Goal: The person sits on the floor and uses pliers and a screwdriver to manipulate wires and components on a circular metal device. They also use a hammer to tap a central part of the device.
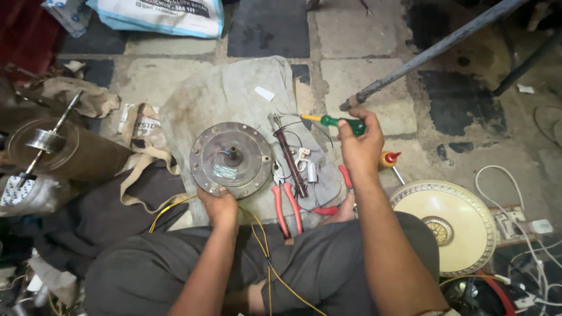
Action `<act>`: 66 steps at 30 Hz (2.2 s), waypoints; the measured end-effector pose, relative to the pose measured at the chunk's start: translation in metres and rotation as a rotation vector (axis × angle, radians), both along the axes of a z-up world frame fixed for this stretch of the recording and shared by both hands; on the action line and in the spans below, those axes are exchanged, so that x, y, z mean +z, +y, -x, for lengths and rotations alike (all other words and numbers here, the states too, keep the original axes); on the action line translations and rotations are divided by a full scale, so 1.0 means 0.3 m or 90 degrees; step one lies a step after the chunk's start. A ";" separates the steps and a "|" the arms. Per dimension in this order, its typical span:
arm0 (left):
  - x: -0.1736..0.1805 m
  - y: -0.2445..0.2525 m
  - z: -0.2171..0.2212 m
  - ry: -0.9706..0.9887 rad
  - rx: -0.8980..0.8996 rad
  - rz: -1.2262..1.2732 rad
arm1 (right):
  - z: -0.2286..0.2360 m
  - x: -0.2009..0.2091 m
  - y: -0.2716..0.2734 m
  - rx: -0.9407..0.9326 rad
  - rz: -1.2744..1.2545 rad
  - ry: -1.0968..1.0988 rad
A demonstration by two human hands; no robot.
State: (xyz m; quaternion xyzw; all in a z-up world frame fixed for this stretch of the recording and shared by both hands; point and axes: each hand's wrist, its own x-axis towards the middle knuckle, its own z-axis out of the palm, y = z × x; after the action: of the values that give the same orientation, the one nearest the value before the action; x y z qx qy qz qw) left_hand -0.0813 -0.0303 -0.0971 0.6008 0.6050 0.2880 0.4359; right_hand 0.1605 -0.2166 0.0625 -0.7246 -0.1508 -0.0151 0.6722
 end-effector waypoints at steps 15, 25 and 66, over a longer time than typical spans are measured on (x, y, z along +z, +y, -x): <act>-0.078 0.295 -0.059 -0.025 -0.034 -0.130 | 0.077 -0.001 0.037 0.116 0.101 -0.092; 0.290 0.106 -0.091 0.051 -0.160 -0.465 | 0.228 0.053 0.113 0.241 0.126 -0.099; 0.270 0.082 -0.282 0.214 -0.560 -0.465 | 0.101 0.160 0.317 0.402 0.252 -0.059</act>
State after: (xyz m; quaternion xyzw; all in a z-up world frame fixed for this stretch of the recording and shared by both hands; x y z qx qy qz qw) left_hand 0.0034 -0.0056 -0.0162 0.9435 0.2219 0.1705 0.1778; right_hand 0.1302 -0.1215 0.1106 -0.7570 -0.3971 0.1895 0.4830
